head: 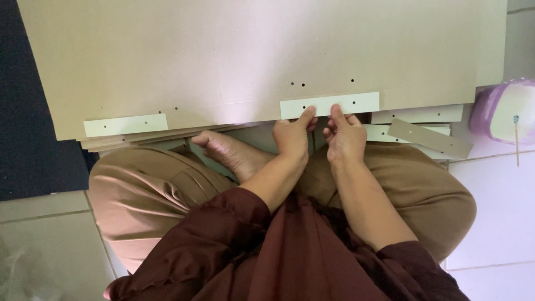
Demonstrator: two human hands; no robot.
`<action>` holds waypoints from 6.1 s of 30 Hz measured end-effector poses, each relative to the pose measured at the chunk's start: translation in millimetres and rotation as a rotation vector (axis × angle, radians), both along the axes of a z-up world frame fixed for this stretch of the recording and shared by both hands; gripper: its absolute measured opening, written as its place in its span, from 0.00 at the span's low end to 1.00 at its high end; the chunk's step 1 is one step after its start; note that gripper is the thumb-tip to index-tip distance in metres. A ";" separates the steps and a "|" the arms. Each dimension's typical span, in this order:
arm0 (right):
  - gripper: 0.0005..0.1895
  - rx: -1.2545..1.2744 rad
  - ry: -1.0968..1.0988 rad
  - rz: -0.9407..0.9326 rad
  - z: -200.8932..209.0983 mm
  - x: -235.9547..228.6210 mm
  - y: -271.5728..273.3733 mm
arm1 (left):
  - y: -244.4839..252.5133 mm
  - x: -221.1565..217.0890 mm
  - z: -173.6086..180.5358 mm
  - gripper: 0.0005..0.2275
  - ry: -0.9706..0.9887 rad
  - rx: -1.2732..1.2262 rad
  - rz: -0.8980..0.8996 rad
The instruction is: The person applies glue to small white paper strips with a cotton swab and attaches them to large paper sheets.
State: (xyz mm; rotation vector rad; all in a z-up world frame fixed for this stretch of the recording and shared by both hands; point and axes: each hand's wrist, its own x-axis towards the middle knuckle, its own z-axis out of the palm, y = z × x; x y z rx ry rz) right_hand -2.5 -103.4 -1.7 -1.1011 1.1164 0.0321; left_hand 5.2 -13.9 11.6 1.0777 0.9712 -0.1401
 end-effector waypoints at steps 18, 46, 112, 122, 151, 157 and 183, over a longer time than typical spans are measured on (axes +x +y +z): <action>0.20 0.154 -0.069 -0.194 12.8 20.3 -36.8 | 2.6 -2.5 -15.1 0.12 -0.119 -0.008 0.002; 0.18 0.054 -0.010 0.024 5.3 14.5 -29.8 | 202.3 3.9 56.7 0.39 -0.040 -0.271 0.731; 0.46 -0.466 -1.386 2.139 48.3 72.8 152.5 | 450.8 -30.4 -151.7 0.15 -0.105 -0.156 0.871; 0.47 -1.351 -0.951 1.972 1.0 211.9 211.3 | 422.3 -4.4 -68.4 0.21 -0.137 -0.110 0.833; 0.46 -1.555 -0.730 1.637 15.5 31.1 36.0 | 458.5 -29.2 -150.8 0.22 -0.238 -0.103 0.822; 0.47 -1.133 -0.996 2.018 30.5 -28.2 62.1 | 449.1 -19.0 -132.4 0.22 -0.219 -0.126 0.852; 0.25 -0.472 -0.258 1.107 294.1 181.8 101.0 | 173.5 10.5 131.6 0.11 -1.380 1.077 -0.581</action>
